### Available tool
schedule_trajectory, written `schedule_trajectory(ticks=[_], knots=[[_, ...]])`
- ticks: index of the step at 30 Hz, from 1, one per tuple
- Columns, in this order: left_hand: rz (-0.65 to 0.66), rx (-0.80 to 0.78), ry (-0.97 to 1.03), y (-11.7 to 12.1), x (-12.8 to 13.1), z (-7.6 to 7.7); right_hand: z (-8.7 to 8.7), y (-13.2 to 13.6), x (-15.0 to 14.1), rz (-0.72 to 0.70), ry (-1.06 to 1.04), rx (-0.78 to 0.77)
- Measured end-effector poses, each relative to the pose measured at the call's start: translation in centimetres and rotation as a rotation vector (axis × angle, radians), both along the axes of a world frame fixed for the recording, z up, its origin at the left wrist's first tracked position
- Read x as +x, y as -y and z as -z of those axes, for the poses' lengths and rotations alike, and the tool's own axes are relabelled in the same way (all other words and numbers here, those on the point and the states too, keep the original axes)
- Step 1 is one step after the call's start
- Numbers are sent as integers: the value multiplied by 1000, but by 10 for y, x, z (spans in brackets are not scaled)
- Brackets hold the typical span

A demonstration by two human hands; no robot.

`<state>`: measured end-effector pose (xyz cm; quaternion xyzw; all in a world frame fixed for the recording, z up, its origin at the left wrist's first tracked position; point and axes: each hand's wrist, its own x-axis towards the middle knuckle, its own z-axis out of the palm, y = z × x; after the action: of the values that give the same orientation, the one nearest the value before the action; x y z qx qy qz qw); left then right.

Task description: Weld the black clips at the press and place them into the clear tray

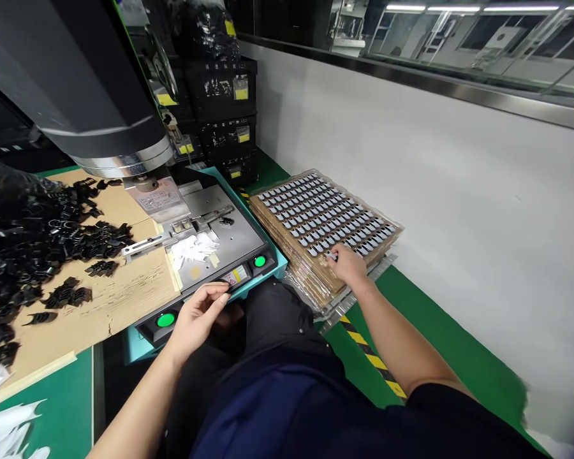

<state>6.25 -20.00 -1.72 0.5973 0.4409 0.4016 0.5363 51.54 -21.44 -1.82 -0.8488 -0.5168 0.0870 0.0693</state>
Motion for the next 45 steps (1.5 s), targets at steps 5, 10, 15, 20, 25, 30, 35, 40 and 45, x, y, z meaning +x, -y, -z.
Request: schedule_trajectory(ticks=[5,10,15,20,25,30,35,40,45], knots=[[0,4,11,0,0,0,-1,1,-6,-19,32,20],[0,-7,21,-1,-2,2,-1,11,-13,-38,81,106],[10,18,1,-2,-1,4,5,10,-23,-179,61,121],[23,48,-7,0,0,3,12,2,-29,-208,56,84],[41,76,-9,-2,1,6,13,1,-23,-209,62,83],[50,153,-34,-9,-1,7,5,-17,-35,-281,44,256],[-47,331,-221,-24,-13,-5,-8,-75,-113,-594,-210,471],[-219,517,-514,-51,-34,-8,-10,-142,-213,-833,-303,500],[-239,614,-832,-87,-40,-3,-3,-177,-262,-870,-239,438]])
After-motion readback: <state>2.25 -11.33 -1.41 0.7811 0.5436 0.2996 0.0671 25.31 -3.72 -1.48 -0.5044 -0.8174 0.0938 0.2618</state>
